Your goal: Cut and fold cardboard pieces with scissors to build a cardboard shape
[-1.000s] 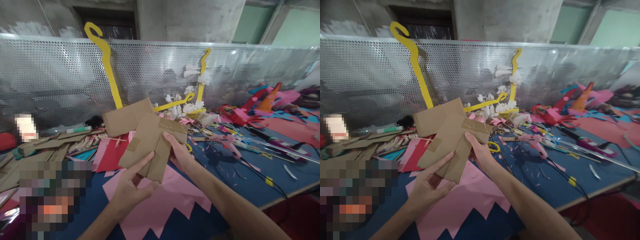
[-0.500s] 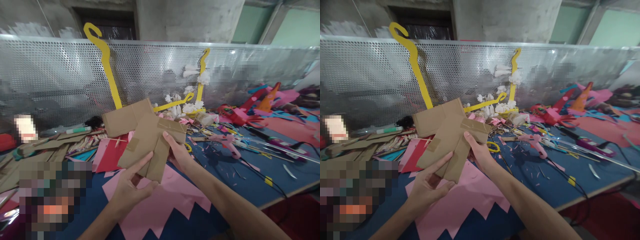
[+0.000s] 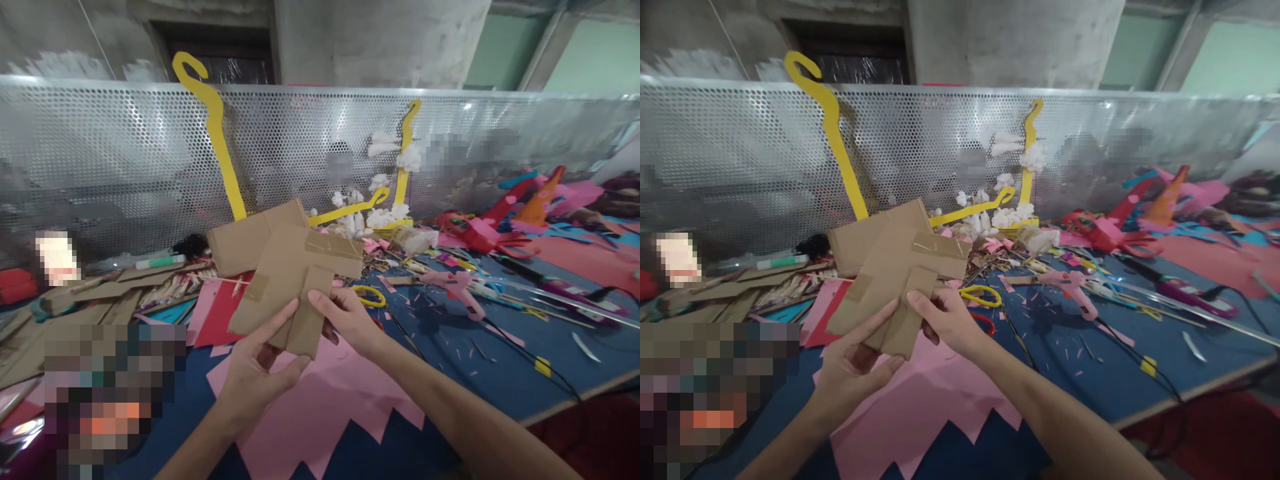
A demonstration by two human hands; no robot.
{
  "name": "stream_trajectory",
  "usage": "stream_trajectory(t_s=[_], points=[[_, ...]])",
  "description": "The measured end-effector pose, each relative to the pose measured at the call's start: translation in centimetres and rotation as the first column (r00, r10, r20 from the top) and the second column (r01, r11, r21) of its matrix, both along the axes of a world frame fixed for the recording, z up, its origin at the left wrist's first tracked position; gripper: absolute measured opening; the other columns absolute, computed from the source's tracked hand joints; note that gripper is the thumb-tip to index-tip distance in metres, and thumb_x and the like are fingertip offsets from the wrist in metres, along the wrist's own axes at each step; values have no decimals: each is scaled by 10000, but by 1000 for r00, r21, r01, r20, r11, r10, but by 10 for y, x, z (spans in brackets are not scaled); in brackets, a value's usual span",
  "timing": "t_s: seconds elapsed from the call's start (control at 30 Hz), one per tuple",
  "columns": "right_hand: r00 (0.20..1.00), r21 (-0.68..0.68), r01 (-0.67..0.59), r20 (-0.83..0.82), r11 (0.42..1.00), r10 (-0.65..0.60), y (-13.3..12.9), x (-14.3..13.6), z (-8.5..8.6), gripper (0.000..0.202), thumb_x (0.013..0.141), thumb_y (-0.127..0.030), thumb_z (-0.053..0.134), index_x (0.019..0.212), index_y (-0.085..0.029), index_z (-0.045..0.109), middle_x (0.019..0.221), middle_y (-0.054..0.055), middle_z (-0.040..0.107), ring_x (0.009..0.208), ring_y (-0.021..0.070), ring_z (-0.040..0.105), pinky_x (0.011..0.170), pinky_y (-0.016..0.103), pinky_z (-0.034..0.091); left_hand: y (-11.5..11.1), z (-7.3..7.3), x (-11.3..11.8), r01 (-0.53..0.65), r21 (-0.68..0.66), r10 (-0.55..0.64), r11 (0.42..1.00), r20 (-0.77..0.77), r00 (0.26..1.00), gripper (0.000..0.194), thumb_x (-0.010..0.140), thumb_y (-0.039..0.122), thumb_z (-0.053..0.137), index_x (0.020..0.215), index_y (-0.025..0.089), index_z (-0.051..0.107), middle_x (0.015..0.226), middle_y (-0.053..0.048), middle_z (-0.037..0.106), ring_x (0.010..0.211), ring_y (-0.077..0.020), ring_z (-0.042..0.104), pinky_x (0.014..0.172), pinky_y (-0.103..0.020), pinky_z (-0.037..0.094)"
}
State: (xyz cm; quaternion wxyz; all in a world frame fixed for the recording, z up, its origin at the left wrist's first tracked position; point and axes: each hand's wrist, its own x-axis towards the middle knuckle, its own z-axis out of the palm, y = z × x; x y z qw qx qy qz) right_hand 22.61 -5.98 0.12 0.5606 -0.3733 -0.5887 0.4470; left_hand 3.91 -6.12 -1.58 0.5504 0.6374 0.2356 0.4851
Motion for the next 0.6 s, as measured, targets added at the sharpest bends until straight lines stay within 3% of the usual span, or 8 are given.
stream_trajectory(t_s=[0.23,0.3,0.47,0.6], points=[[966,-66,-237,95,969,242,-9,0,0,467,932,-576,552,692,-176,534,450,-85,419,333,49,357,329,175,257,2,1,0,-34,9,34,999,-30,999,673,735,226,812,1368,182,586,1351,-131,645,1232,-320,615,1032,-441,533],[961,-58,-252,104,966,257,-11,-1,1,470,917,-587,569,692,-177,528,456,-93,391,352,44,320,342,182,234,2,2,-1,-40,12,41,999,-42,998,680,736,239,810,1369,168,571,1339,-140,648,1225,-322,618,1023,-432,542],[985,17,-130,118,991,127,-9,-7,1,525,920,-615,536,636,-174,547,417,-90,349,380,54,279,386,218,202,-4,5,2,-25,33,26,999,-12,1000,621,839,225,713,1380,256,412,1341,-102,616,1167,-237,648,1001,-389,545],[996,-1,52,67,999,-52,-2,-8,-7,634,925,-635,500,461,-212,409,344,-67,341,330,61,289,374,242,205,-11,3,8,-131,-35,134,991,89,987,517,833,216,722,1152,305,325,1008,23,643,875,-154,696,784,-316,587]])
